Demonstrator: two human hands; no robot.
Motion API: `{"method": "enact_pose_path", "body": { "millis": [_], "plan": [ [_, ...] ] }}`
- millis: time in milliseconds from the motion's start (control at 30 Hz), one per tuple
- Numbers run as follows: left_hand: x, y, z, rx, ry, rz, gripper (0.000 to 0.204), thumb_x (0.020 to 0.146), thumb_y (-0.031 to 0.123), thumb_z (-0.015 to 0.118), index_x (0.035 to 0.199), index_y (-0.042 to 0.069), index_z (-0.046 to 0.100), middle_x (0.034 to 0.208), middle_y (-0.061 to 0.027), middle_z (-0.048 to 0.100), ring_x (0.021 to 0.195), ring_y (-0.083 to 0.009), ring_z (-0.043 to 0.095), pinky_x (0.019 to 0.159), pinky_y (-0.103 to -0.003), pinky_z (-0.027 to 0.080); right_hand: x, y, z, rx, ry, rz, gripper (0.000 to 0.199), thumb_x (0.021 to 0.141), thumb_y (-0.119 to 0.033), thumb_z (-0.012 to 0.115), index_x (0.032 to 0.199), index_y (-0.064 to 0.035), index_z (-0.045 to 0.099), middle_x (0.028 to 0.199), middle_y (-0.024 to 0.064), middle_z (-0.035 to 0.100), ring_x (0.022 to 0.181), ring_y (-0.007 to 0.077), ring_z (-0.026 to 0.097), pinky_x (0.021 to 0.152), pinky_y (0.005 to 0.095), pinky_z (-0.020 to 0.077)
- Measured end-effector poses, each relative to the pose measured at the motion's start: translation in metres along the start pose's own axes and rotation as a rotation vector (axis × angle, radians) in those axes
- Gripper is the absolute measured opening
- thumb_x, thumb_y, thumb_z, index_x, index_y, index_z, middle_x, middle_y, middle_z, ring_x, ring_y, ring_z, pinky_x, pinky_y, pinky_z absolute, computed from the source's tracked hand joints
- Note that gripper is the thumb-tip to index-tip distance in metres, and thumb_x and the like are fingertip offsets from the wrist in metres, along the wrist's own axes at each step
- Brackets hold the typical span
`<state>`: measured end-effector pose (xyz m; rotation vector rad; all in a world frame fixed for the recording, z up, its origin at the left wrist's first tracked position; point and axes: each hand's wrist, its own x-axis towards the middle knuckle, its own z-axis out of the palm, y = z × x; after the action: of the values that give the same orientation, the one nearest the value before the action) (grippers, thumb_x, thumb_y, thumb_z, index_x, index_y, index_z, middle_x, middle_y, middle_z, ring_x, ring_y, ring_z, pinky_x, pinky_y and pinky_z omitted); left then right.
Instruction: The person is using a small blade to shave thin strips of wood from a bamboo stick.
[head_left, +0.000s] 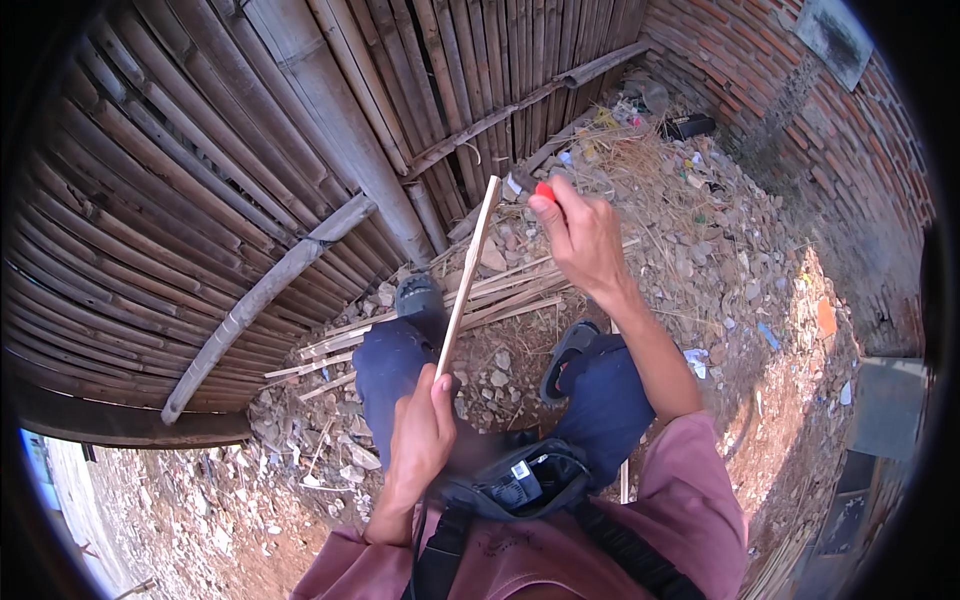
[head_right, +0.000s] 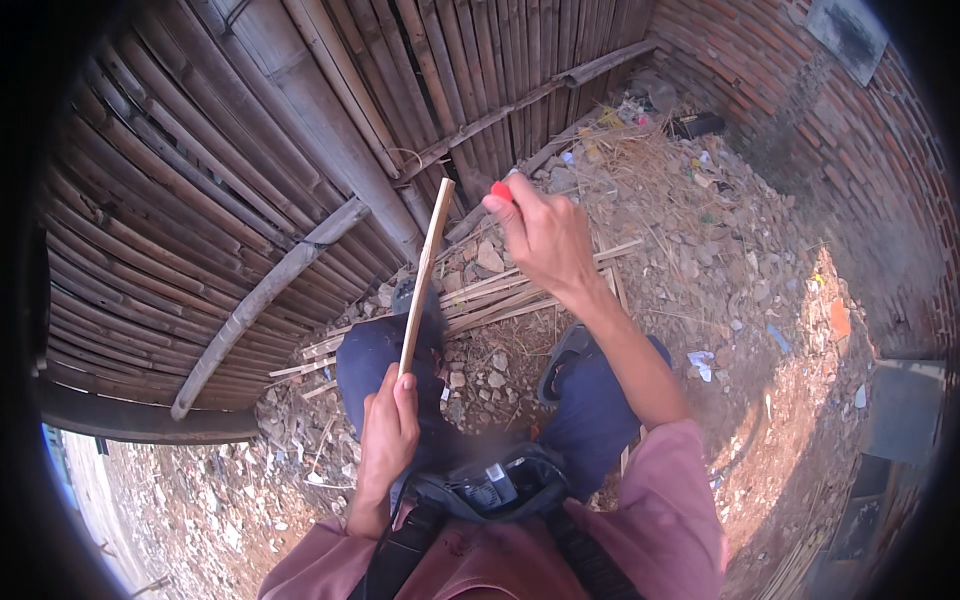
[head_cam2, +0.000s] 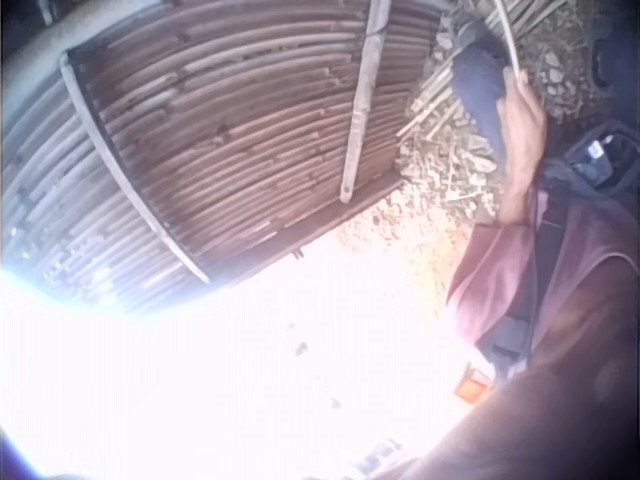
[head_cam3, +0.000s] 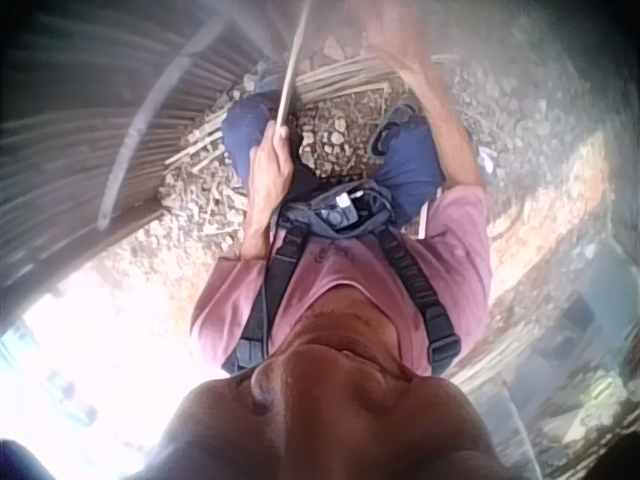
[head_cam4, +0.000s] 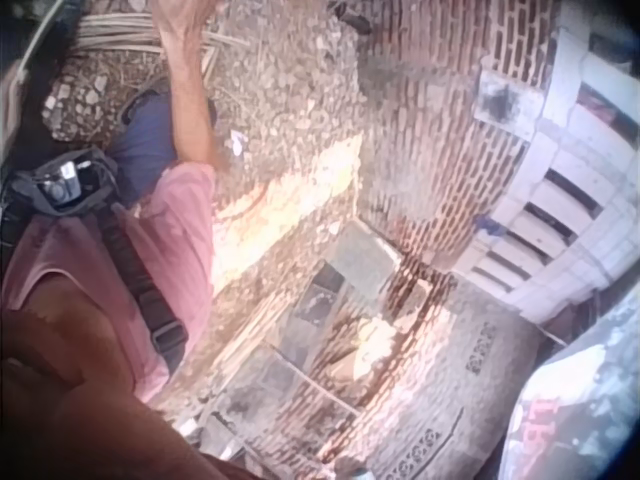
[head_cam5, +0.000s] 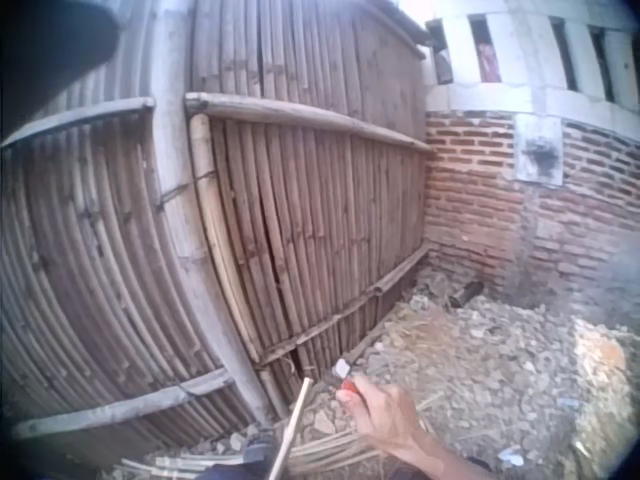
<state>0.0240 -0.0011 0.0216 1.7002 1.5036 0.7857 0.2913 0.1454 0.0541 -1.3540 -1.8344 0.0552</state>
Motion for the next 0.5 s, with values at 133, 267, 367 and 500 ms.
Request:
{"method": "enact_pose_path", "body": {
  "millis": [133, 267, 367, 500],
  "plan": [
    [-0.003, -0.007, -0.002, -0.021, -0.016, 0.025, 0.031, 0.116, 0.023, 0.04, 0.099, 0.0, 0.054, 0.063, -0.0149, 0.052, 0.054, -0.0333, 0.057, 0.055, -0.044, 0.04, 0.009, 0.017, -0.021, 0.051, 0.111, 0.072, 0.045, 0.112, -0.044, 0.051, 0.096, -0.0031, 0.061, 0.065, 0.0179, 0.064, 0.061, 0.04, 0.068, 0.054, 0.0469, 0.049],
    [0.01, 0.002, -0.005, -0.026, 0.017, 0.025, 0.031, 0.116, 0.023, 0.04, 0.1, 0.0, 0.054, 0.063, -0.0142, 0.051, 0.053, -0.0299, 0.055, 0.054, -0.042, 0.04, -0.031, -0.019, 0.009, 0.113, -0.09, -0.268, 0.041, 0.108, -0.043, 0.058, 0.091, -0.0055, 0.058, 0.067, 0.0132, 0.065, 0.058, 0.0342, 0.068, 0.051, 0.0425, 0.0495],
    [0.014, 0.007, -0.005, -0.016, 0.028, 0.023, 0.031, 0.116, 0.023, 0.04, 0.1, 0.0, 0.053, 0.063, -0.0143, 0.051, 0.053, -0.0298, 0.055, 0.054, -0.042, 0.039, -0.046, -0.041, 0.022, 0.161, -0.173, -0.38, 0.039, 0.106, -0.042, 0.062, 0.091, -0.0065, 0.057, 0.069, 0.0112, 0.067, 0.058, 0.0307, 0.069, 0.05, 0.0408, 0.0505],
    [0.014, 0.009, -0.002, -0.019, 0.032, 0.042, 0.031, 0.116, 0.024, 0.04, 0.102, -0.001, 0.053, 0.063, -0.0143, 0.052, 0.052, -0.0294, 0.055, 0.054, -0.043, 0.039, -0.053, -0.047, 0.032, 0.156, -0.194, -0.387, 0.039, 0.104, -0.042, 0.064, 0.089, -0.0068, 0.057, 0.069, 0.0099, 0.066, 0.057, 0.0304, 0.068, 0.05, 0.0411, 0.0512]
  ]
}}
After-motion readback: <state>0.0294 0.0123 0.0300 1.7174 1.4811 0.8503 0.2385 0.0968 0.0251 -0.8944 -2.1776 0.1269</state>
